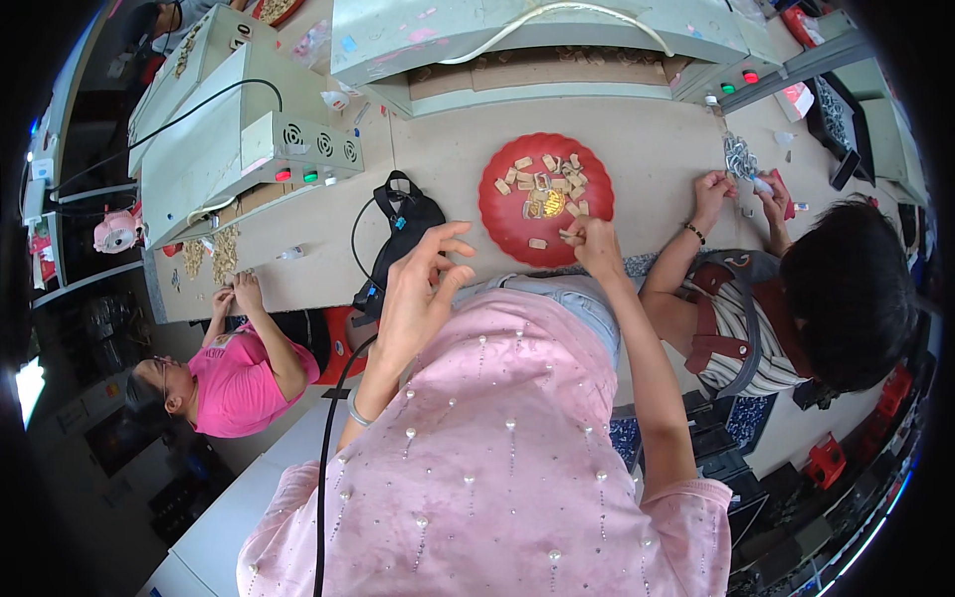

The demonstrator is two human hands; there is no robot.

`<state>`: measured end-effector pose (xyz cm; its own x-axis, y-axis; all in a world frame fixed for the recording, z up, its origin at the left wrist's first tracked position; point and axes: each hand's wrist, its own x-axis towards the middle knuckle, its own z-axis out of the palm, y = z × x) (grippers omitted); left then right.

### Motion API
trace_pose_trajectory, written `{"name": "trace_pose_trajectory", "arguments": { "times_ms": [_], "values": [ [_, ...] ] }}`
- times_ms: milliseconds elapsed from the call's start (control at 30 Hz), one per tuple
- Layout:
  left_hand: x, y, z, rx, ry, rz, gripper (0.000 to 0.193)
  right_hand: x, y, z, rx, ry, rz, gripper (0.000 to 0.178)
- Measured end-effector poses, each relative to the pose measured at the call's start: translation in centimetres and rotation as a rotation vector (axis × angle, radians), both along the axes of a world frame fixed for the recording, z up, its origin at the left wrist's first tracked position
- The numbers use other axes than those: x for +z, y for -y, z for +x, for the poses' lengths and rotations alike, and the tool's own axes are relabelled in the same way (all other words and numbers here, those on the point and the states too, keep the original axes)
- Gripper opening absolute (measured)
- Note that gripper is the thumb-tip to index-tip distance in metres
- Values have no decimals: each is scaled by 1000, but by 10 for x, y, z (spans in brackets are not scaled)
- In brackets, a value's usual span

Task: The person assembles small electronic components and plastic parts by hand, taking them from trays and bins.

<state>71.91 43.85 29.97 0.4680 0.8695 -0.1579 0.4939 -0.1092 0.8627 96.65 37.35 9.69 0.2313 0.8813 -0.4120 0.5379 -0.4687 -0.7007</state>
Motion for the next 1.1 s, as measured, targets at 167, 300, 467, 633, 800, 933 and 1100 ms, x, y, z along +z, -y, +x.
{"name": "trace_pose_trajectory", "arguments": {
  "times_ms": [167, 300, 467, 633, 800, 933, 1100],
  "values": [
    [-4, 1, -8, 37, -17, 30, 27, -51, -25, -3, 106, 245, 194, 7],
    [-8, 7, -4, 81, 5, 27, 21, -53, -79, -21, 25, 405, 17, 18],
    [-6, 9, -7, 89, 0, 5, 19, -57, -106, -32, -66, 541, -97, 23],
    [-13, 1, -8, 124, -10, -47, 18, -51, -92, -21, -119, 492, -76, 21],
    [-15, -2, -4, 180, 99, -139, 23, 11, -68, -24, -206, 307, 52, 19],
    [-27, -4, 11, 215, 297, -259, 35, 128, -40, -56, -268, 69, 368, 9],
    [-21, 1, 29, 54, 610, -455, 36, 194, -15, -82, 32, 386, 969, 17]
  ]
}}
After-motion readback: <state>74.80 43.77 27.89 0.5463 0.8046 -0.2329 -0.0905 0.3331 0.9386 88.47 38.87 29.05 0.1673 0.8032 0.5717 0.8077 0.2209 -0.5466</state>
